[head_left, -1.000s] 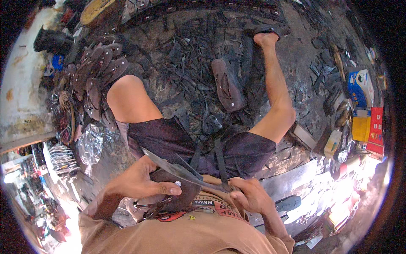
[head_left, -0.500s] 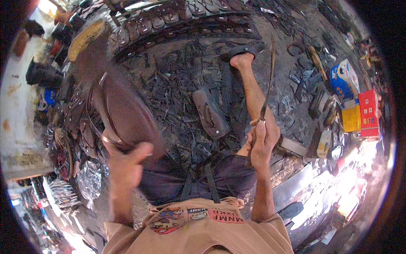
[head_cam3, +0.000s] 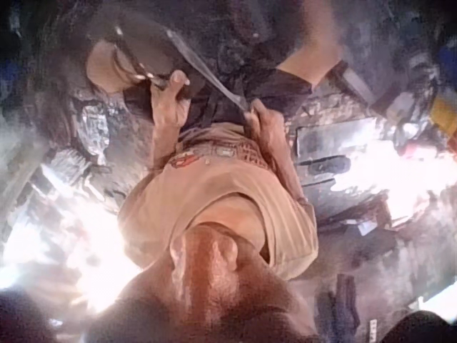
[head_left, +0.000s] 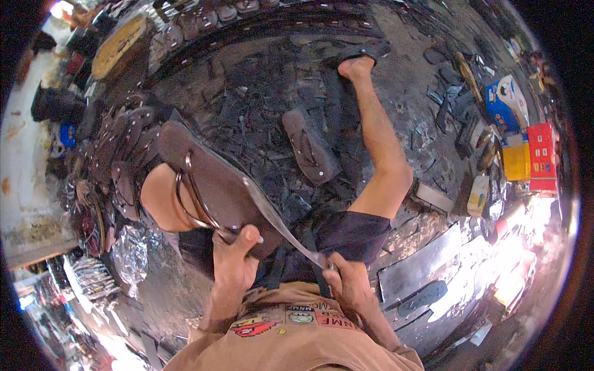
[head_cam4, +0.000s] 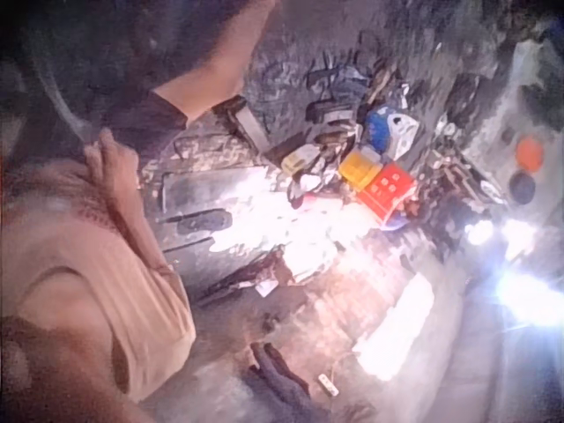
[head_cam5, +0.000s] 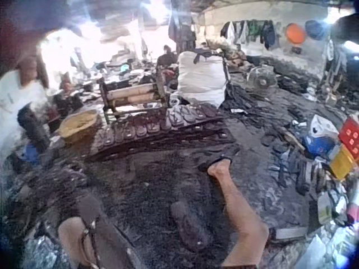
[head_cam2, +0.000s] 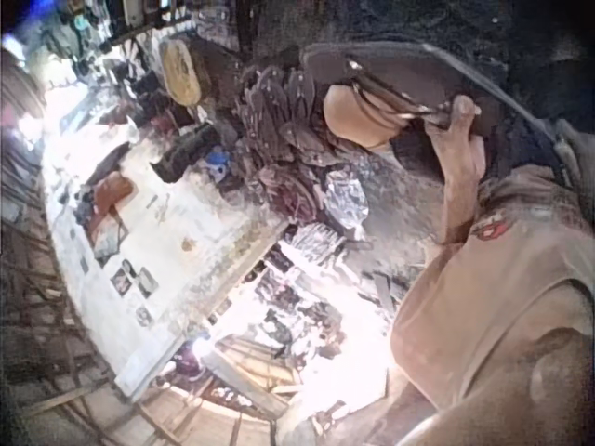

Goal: The person trims the edges of brown flip-flops using a knife. They pick up each sandal from a tray, scrape the edges, and place it back down, repeating the process for multiple sandals.

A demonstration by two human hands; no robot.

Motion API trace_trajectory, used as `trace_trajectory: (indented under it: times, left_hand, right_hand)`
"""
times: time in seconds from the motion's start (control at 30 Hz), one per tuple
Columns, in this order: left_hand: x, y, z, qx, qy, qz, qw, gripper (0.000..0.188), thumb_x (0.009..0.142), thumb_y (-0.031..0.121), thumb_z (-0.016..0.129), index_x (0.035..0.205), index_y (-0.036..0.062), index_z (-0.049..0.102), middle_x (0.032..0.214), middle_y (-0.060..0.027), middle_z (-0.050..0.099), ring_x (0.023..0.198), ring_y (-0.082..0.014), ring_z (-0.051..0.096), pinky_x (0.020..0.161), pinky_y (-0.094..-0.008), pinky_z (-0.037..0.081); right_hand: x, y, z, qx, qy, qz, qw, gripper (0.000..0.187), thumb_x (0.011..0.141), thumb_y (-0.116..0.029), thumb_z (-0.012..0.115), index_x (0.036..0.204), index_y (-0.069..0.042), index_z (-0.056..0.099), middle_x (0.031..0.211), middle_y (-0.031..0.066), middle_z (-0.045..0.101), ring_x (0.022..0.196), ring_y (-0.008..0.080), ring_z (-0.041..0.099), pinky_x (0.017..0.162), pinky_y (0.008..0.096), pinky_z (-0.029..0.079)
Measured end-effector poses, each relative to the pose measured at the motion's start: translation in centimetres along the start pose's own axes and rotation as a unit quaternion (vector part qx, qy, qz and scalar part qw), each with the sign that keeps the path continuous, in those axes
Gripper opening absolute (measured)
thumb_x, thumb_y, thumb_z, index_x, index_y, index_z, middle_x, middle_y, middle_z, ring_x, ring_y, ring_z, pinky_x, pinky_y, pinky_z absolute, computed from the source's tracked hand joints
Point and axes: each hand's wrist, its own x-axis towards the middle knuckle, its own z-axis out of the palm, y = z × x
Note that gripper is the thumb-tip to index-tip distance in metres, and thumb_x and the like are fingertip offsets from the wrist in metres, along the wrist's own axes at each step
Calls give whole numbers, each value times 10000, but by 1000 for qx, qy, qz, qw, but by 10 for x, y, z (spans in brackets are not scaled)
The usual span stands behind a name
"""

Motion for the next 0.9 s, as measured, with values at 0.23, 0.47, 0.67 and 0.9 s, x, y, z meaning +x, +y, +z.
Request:
trace_trajectory:
  times: [0.23, 0.47, 0.67, 0.9]
  left_hand:
    - [-2, -3, -17, 71, 30, -19, 997, 821, 783, 86, 826, 1474, 57, 383, 1261, -106, 615, 1081, -285, 658, 925, -442, 585]
    - [-7, 11, -17, 122, 83, -81, 986, 878, 709, 53, 824, 1472, 42, 390, 1253, -130, 605, 1124, -284, 621, 927, -442, 557]
    - [-10, 26, -12, 61, 107, -85, 989, 899, 682, 138, 910, 1444, 51, 441, 1243, -91, 620, 1099, -258, 628, 927, -383, 550]
    - [-37, 12, -52, 393, 75, -115, 909, 964, 615, 260, 944, 1395, -15, 449, 1185, -101, 628, 1020, -229, 621, 849, -357, 525]
  right_hand:
    - [84, -42, -19, 37, -25, -78, 996, 316, 1008, -393, 572, 994, -78, 561, 707, 235, 613, 710, 473, 630, 613, 561, 458]
    - [134, -61, -30, 50, -36, -145, 988, 364, 1018, -322, 571, 1111, 22, 645, 663, 255, 556, 660, 442, 613, 586, 481, 448]
    - [184, -72, 0, 59, -1, -178, 982, 356, 1028, -338, 550, 1100, 2, 629, 723, 260, 589, 743, 462, 622, 656, 497, 462]
    - [315, -91, 55, 228, 131, -223, 939, 453, 1080, -406, 414, 892, -16, 548, 703, 170, 568, 642, 339, 585, 632, 435, 462]
